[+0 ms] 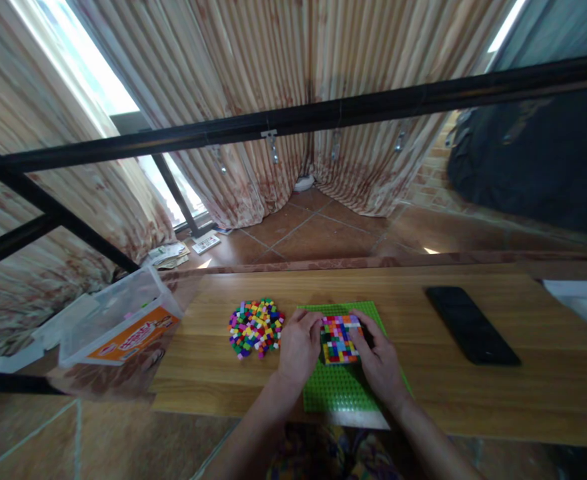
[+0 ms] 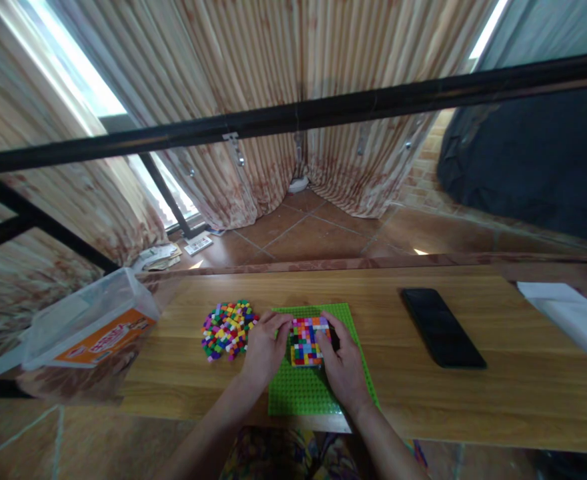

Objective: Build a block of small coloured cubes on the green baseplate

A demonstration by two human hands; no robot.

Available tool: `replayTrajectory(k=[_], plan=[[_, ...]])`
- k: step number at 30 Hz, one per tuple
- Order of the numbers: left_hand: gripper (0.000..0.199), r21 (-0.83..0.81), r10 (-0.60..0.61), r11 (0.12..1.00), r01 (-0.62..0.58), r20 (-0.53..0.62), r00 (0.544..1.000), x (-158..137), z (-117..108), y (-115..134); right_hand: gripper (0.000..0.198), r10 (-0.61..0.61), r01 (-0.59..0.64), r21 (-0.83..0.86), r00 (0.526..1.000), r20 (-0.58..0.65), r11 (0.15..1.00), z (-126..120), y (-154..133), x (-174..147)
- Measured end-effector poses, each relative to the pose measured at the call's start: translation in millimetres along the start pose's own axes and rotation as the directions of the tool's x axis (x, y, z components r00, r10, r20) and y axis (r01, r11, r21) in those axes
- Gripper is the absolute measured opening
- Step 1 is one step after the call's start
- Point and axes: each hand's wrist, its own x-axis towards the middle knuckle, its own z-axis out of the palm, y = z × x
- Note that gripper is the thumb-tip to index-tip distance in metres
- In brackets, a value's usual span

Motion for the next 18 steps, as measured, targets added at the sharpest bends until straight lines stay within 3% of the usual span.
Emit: replayTrajectory(k=[11,18], plan=[[0.028,-0.116,0.023,0.993,-0.016,0.062,0.998,2.4,-0.5,-4.0,0.045,-0.024,0.024,-0.016,1.000,-0.007,1.000,-0.6,-3.6,-0.7],[0.032,-0.222,-0.029,0.974,0.043,0.067,0.997,4.9,-0.7,-3.2,0.047,-0.018,0.018,-0.010,1.000,0.004,1.000,-0.9,-2.1,-0.2]])
